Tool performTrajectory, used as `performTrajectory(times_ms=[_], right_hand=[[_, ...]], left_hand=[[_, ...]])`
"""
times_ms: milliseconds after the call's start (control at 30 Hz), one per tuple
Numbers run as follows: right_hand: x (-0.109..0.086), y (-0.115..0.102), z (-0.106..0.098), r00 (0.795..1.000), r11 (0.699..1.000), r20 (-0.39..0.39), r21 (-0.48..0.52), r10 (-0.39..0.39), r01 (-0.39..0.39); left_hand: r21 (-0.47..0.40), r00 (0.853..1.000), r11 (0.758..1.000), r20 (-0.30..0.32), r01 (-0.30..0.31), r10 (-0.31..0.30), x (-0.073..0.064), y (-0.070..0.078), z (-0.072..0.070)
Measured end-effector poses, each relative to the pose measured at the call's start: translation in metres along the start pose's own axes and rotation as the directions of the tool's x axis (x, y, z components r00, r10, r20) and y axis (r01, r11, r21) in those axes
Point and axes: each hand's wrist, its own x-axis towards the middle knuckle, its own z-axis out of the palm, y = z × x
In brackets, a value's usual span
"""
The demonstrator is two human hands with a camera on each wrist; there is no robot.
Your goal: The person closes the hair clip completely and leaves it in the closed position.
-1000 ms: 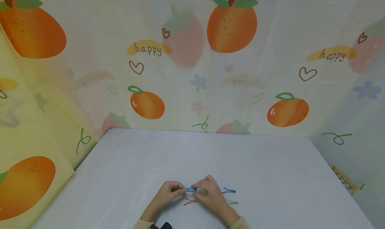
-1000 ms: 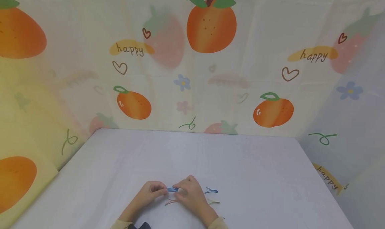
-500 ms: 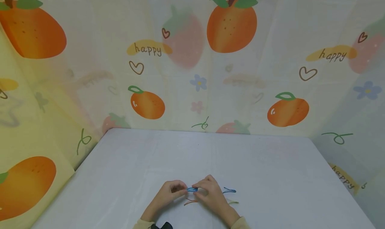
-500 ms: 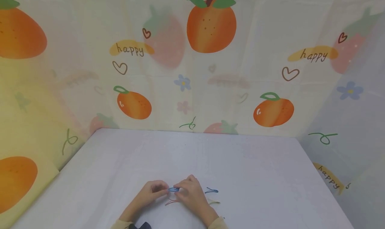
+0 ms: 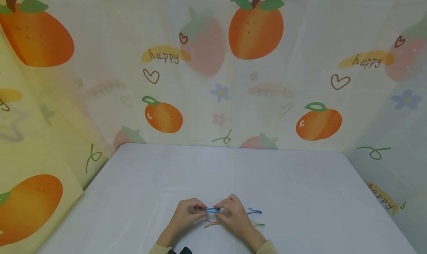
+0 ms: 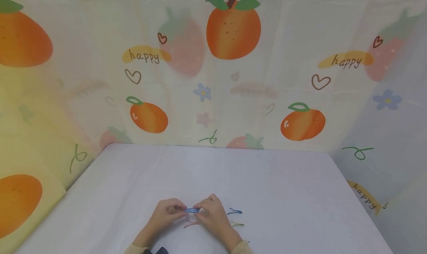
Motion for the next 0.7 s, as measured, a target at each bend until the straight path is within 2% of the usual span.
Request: performTrajectory(times_ms=[500,567,700], right_hand=[[0.000,-0.003,0.000,0.998,0.999,0.024,-0.011,0.051,-0.051],[0.000,-0.003,0.000,0.998,0.998,0.025,-0.014,0.055,-0.054],[0.001,-0.004,0.000,0.998,0.998,0.027,-0.019,0.064,-0.064]], left_hand=[[-0.002,0.997,0.997,-0.016,0.071,-0.071,0.000,0.004,-0.001],[-0.005,0.998,0.998,-0.017,0.064,-0.064,-0.001,0.002,0.000],[0.006,0.997,0.997,-0.023,0.071,-0.071,-0.005,-0.014,0.005]])
